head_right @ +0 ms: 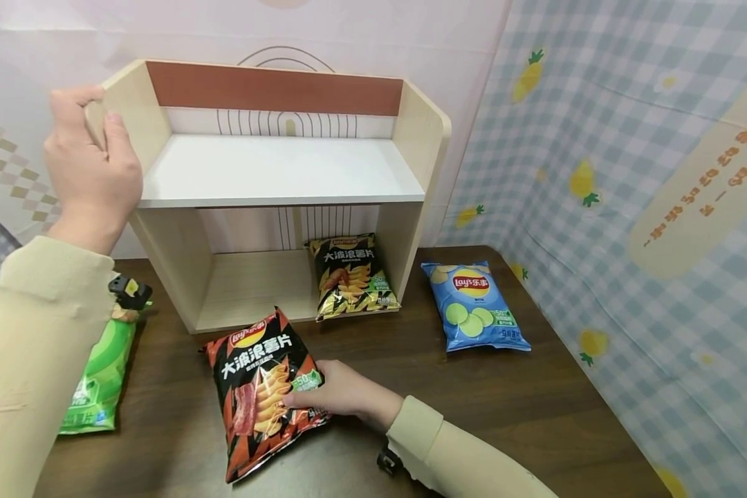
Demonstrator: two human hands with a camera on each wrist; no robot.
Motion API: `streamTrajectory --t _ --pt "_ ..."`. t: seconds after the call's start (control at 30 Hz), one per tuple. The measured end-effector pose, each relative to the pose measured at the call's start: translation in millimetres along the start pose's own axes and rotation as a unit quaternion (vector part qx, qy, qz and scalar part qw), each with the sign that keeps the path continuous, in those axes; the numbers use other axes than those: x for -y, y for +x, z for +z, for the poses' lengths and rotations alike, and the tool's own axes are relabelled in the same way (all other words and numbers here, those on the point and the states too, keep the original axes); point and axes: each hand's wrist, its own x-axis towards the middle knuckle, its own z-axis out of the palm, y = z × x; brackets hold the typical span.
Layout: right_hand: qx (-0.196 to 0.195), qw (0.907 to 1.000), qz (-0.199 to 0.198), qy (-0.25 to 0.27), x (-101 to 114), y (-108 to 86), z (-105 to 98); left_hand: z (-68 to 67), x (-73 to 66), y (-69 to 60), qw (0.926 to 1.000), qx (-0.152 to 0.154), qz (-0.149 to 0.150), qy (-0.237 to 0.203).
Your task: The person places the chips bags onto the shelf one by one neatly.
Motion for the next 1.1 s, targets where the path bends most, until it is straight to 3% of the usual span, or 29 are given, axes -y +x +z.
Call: streamTrajectory --t 0.43,0.6,1.1 --pt "0.014 0.9946 0.015 0.102 -0.5 -0.9 1.8 0.5 0.6 -0.6 1.0000 -0.003 0.005 -0.003" --pt "0.027 0.9887 -0.001 0.148 -1.1 -1.6 4.3 -0.2 -0.3 -0.1 1.0000 -0.005 0.007 -0.003" --pt "0.017 0.9911 -0.038 0.127 12.0 0.8 8.7 -2.2 -1.8 -0.5 1.0000 -0.001 0.009 0.000"
